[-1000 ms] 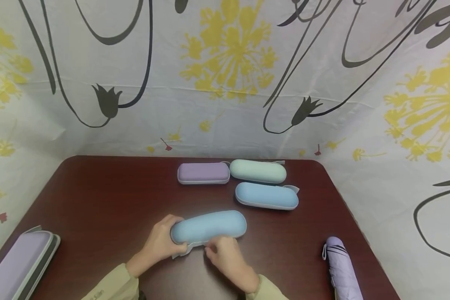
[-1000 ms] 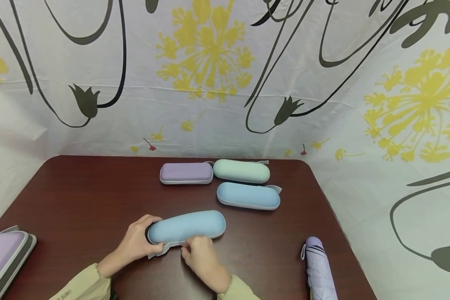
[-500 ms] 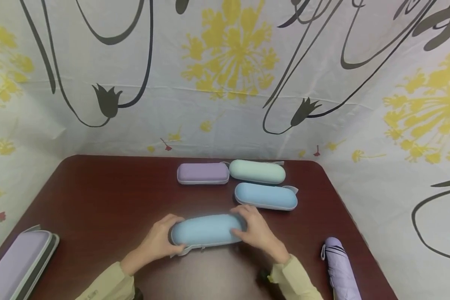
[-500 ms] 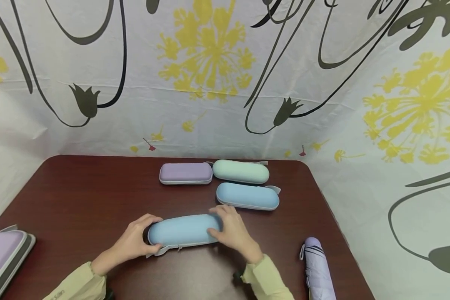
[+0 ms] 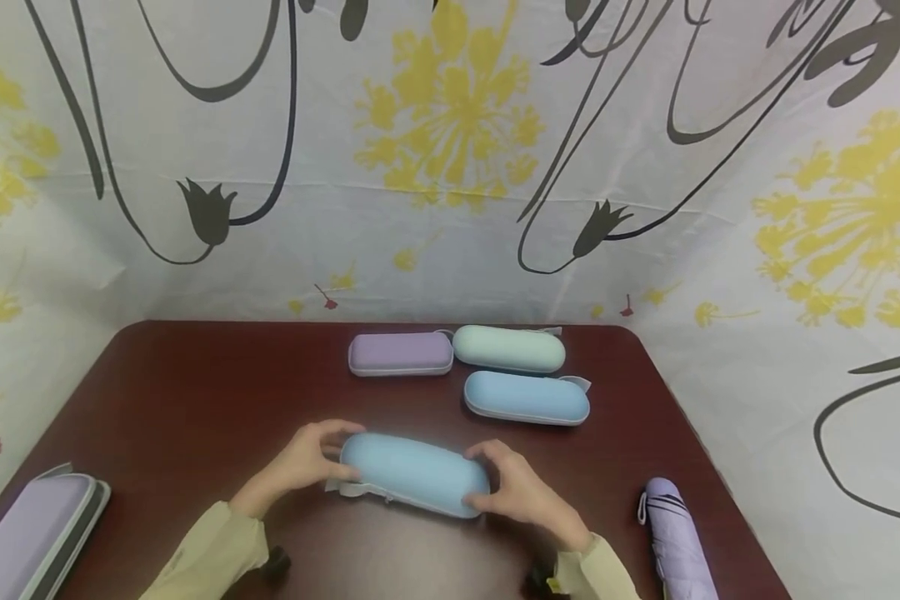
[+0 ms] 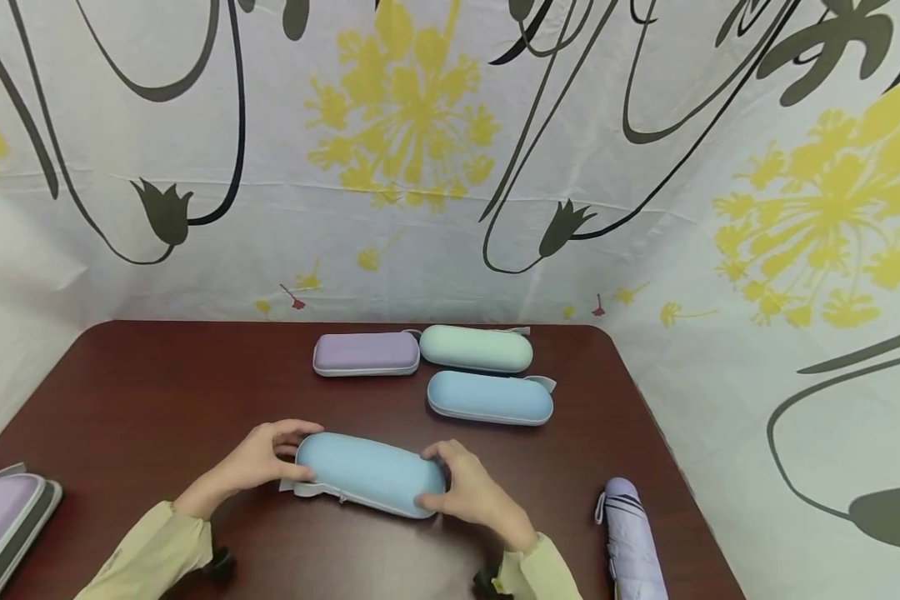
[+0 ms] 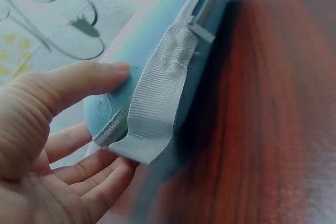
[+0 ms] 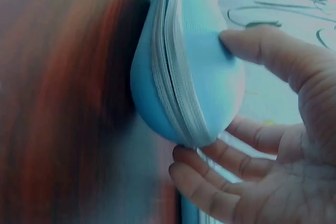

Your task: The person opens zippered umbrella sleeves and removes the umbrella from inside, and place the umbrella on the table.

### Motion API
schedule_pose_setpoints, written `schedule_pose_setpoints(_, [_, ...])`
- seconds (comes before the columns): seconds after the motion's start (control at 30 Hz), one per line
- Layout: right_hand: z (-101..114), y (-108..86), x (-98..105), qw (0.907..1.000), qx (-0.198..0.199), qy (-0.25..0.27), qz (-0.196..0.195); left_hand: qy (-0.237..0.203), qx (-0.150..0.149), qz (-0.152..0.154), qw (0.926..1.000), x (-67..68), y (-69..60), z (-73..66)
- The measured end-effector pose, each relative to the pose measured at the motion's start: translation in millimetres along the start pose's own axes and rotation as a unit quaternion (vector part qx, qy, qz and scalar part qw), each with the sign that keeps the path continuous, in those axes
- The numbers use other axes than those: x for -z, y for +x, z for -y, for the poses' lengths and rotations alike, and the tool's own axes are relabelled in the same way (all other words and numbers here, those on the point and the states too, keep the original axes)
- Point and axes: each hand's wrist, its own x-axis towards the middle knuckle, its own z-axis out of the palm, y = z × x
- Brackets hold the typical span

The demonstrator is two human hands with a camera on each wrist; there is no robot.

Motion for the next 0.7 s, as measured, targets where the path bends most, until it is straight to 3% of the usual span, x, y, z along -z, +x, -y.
schedule_pose_setpoints(0.13, [11, -8.9, -8, 0.9992, -0.029, 0.027, 0.005, -0.022, 0.038, 0.011, 0.999, 6.4, 8.0, 4.0])
schedule_pose_setpoints(0.23, [21, -16.4, -15, 0.9973, -0.039, 0.061, 0.015, -0.02, 0.046, 0.018, 0.9986, 11.5, 17.7, 5.6])
schedule_pose_setpoints(0.4, [37, -24.7, -29, 0.9891, -0.052, 0.135, 0.026, -0.021, 0.041, 0.032, 0.9984, 13.5, 37.3, 6.1])
schedule_pose_setpoints(0.7, [56, -27.8, -53, 0.9827, -0.067, 0.172, 0.01, 0.008, 0.022, 0.067, 0.9975, 3.4, 64.4, 2.8])
